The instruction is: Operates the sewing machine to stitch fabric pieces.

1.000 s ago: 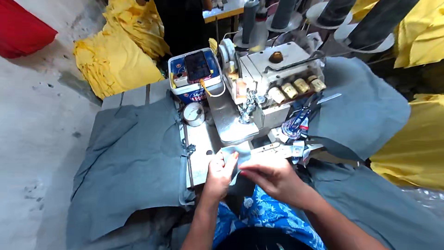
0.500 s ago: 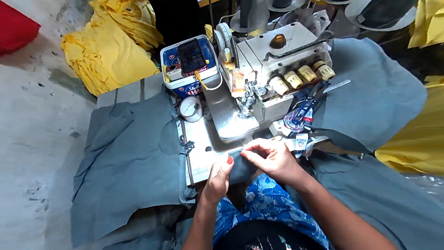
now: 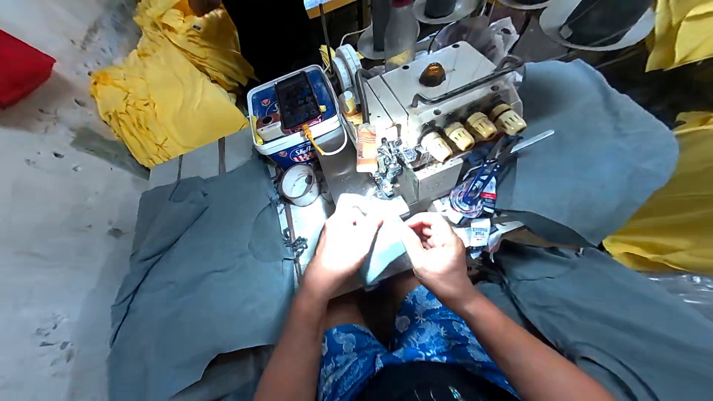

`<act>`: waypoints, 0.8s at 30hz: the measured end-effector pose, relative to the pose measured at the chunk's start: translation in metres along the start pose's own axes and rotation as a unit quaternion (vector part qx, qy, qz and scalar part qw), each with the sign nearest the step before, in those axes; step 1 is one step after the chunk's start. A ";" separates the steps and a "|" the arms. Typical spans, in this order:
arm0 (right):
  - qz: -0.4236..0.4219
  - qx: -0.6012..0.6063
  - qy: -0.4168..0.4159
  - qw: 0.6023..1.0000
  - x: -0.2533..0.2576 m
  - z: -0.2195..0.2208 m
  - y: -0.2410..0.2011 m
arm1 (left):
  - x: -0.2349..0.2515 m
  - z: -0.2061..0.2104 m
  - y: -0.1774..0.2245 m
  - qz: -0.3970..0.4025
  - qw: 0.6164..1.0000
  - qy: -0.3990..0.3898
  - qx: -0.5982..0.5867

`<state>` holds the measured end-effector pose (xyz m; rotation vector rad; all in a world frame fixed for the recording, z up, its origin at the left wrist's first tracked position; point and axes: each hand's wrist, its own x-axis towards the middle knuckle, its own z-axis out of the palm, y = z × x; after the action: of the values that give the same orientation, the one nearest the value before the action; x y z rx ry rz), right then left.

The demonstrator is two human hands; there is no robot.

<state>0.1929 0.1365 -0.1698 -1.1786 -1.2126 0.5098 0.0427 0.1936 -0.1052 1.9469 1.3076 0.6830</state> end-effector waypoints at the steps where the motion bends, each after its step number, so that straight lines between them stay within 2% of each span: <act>1: 0.014 -0.002 0.015 1.000 0.000 0.003 0.002 | 0.007 0.002 0.002 -0.003 0.999 0.011 0.053; 5: 0.077 0.001 0.047 0.996 0.006 0.010 0.009 | 0.025 0.010 0.005 -0.029 0.986 0.006 0.161; 8: 0.114 0.023 0.052 0.992 0.014 0.012 0.009 | 0.033 0.012 0.003 -0.019 0.987 0.013 0.161; 15: 0.135 0.014 0.054 0.989 0.020 0.014 0.007 | 0.038 0.015 0.000 0.003 0.986 0.050 0.161; 21: 0.175 0.016 0.061 0.983 0.029 0.016 0.000 | 0.047 0.005 0.023 -0.092 0.978 0.023 0.186; 24: 0.168 0.014 0.065 0.984 0.028 0.016 0.002 | 0.053 0.007 0.014 -0.073 0.974 0.081 0.197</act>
<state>0.1883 0.1674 -0.1608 -1.3793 -0.8950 0.6864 0.0747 0.2380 -0.0963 2.1059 1.7786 0.5496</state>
